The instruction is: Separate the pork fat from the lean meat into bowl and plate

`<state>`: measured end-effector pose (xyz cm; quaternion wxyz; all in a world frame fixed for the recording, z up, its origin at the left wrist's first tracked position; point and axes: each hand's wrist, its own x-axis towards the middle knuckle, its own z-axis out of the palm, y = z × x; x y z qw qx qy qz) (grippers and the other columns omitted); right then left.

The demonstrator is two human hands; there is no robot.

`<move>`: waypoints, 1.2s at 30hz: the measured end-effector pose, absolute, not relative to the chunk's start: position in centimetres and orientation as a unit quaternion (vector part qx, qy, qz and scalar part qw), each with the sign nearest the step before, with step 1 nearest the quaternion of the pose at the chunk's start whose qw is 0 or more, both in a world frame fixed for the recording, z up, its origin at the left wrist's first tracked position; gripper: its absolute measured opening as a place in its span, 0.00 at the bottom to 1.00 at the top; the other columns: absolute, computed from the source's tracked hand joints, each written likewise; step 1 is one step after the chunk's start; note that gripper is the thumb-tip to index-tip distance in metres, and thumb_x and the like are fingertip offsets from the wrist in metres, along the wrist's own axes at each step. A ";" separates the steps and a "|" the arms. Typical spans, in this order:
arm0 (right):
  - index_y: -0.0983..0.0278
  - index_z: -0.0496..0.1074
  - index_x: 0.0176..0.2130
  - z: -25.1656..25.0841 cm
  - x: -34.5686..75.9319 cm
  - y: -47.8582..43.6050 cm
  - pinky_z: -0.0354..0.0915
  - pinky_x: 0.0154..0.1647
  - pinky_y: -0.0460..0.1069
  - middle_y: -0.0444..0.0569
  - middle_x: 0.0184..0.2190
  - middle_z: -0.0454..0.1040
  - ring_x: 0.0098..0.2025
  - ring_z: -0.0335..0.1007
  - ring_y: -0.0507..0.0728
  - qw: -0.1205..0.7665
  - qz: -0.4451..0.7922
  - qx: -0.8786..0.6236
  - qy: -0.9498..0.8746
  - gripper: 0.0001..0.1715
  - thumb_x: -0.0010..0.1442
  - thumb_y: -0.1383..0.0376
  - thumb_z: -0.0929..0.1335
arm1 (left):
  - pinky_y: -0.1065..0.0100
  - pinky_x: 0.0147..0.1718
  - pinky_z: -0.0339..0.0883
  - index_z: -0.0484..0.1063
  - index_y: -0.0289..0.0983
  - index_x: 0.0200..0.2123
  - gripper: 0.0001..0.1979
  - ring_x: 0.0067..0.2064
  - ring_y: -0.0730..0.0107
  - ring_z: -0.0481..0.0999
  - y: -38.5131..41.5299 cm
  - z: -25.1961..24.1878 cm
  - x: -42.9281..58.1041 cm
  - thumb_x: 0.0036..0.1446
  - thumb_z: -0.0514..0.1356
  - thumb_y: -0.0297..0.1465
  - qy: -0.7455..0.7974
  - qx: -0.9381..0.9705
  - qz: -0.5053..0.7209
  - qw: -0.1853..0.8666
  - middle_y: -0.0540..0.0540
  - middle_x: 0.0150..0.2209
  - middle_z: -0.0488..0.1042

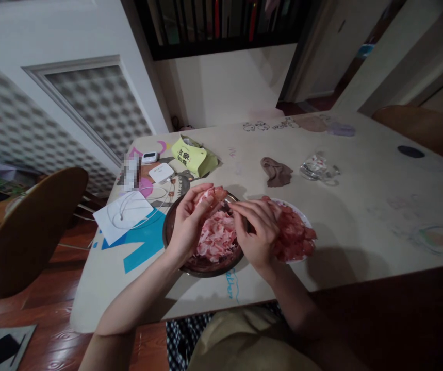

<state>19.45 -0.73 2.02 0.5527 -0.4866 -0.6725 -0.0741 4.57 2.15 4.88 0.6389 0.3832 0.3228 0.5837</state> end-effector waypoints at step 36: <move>0.56 0.77 0.49 1.8 20.3 -1.5 0.59 0.60 0.60 0.43 0.40 0.84 0.47 0.79 0.57 0.523 -0.051 -0.466 -0.712 0.22 0.65 0.78 0.64 | 0.60 0.63 0.65 0.74 0.43 0.54 0.17 0.59 0.62 0.75 1.5 4.7 4.3 0.62 0.66 0.33 0.393 0.616 0.577 0.366 0.45 0.55 0.76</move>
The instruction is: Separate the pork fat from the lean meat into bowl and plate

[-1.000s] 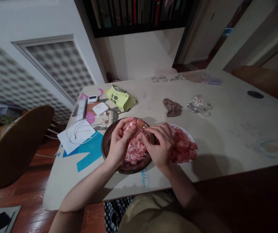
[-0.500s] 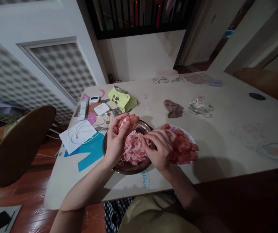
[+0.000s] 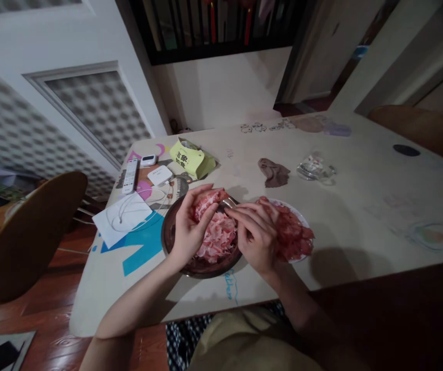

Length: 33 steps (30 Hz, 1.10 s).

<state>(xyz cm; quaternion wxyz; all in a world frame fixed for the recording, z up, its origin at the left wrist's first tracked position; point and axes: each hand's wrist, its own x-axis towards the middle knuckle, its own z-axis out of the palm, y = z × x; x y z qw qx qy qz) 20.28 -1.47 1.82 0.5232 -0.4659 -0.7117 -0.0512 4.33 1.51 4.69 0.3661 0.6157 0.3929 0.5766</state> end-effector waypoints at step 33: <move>0.62 0.79 0.44 -0.6 19.2 1.5 0.60 0.59 0.62 0.53 0.44 0.81 0.51 0.70 0.63 0.237 0.003 -0.498 -0.834 0.08 0.64 0.66 0.71 | 0.55 0.60 0.67 0.78 0.41 0.48 0.11 0.52 0.55 0.78 3.0 6.5 1.7 0.61 0.66 0.32 0.382 0.648 0.544 0.371 0.43 0.48 0.79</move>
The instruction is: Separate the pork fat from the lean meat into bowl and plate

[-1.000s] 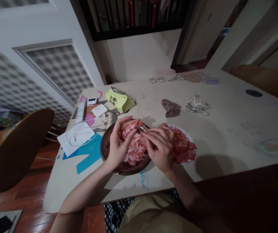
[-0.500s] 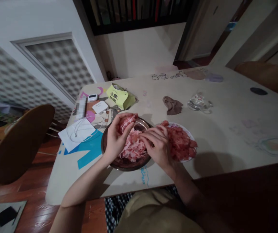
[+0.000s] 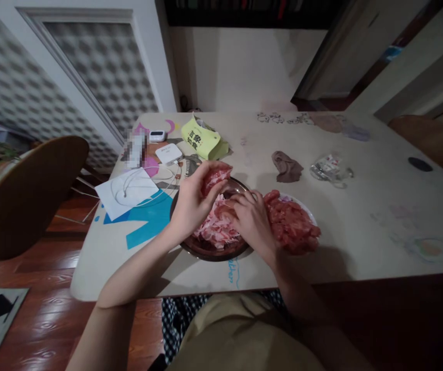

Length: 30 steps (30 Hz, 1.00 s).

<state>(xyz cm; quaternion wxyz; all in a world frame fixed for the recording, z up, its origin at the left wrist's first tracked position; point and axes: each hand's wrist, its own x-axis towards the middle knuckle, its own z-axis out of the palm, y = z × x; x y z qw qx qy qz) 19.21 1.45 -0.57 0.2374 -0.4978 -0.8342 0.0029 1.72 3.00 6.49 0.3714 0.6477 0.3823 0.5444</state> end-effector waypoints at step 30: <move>0.60 0.78 0.46 -2.1 30.8 -1.4 0.56 0.57 0.61 0.50 0.43 0.82 0.47 0.72 0.61 0.297 -0.115 -0.672 -0.668 0.11 0.67 0.62 0.67 | 0.62 0.57 0.68 0.70 0.37 0.50 0.13 0.54 0.63 0.77 3.0 3.3 3.9 0.63 0.65 0.31 0.364 0.695 0.441 0.436 0.42 0.50 0.77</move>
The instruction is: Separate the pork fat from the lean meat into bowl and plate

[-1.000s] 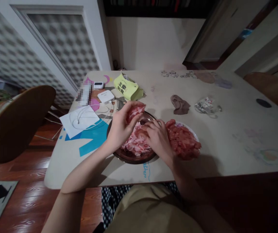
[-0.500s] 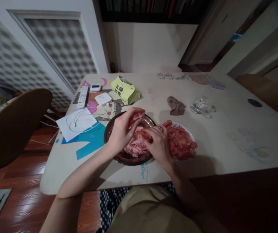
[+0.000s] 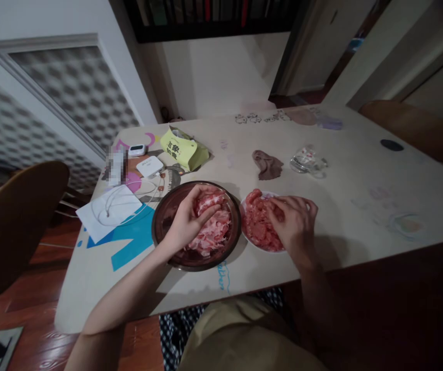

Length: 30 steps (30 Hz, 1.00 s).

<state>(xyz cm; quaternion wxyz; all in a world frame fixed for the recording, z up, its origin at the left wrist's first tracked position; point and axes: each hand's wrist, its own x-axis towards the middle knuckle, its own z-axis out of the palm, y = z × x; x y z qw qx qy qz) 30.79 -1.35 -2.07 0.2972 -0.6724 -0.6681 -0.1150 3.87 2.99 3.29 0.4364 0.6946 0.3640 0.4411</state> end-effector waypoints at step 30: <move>0.54 0.76 0.50 1.9 19.7 0.4 0.72 0.51 0.54 0.45 0.43 0.79 0.48 0.75 0.56 0.511 0.173 -0.414 -0.733 0.16 0.64 0.70 0.70 | 0.67 0.50 0.66 0.72 0.37 0.44 0.10 0.47 0.65 0.75 2.3 2.0 0.8 0.63 0.66 0.34 0.372 0.708 0.449 0.399 0.46 0.42 0.75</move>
